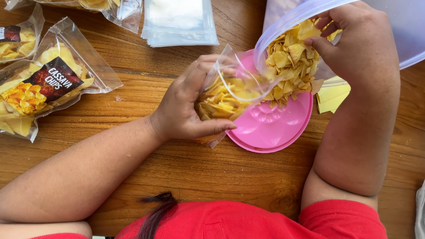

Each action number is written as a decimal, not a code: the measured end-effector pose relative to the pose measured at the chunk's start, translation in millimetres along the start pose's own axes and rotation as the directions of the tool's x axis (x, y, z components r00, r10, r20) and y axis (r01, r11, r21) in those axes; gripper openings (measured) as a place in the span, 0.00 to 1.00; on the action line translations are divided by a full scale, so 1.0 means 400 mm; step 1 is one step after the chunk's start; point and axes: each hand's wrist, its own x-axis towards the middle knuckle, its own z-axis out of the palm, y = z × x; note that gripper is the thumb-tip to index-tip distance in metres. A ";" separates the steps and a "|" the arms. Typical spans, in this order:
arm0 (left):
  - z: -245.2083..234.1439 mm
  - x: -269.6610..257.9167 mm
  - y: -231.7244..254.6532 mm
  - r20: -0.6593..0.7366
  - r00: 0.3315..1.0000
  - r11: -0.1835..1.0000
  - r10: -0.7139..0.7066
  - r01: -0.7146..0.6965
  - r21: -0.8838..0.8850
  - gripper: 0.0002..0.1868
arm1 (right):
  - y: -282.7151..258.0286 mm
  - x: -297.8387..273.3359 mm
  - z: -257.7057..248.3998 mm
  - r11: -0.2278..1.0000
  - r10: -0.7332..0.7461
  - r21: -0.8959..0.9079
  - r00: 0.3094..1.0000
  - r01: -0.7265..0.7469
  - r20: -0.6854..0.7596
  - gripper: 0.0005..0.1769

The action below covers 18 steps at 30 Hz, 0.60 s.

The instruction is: Manually filling small plastic bags with cassava chips from a large container and applying labels.

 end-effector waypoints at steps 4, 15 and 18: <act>0.004 -0.009 -0.007 0.031 0.995 0.995 0.090 -0.092 0.044 0.33 | 0.008 0.001 0.007 0.999 -0.002 0.052 1.000 0.003 -0.030 0.06; 0.003 -0.004 0.007 0.045 0.994 0.995 0.097 -0.097 0.004 0.33 | -0.028 0.003 -0.024 0.997 0.050 0.056 0.998 -0.051 0.027 0.04; 0.003 -0.005 0.005 0.041 0.994 0.995 0.101 -0.101 -0.005 0.33 | -0.049 0.012 -0.013 0.998 0.013 0.067 0.993 -0.021 0.119 0.03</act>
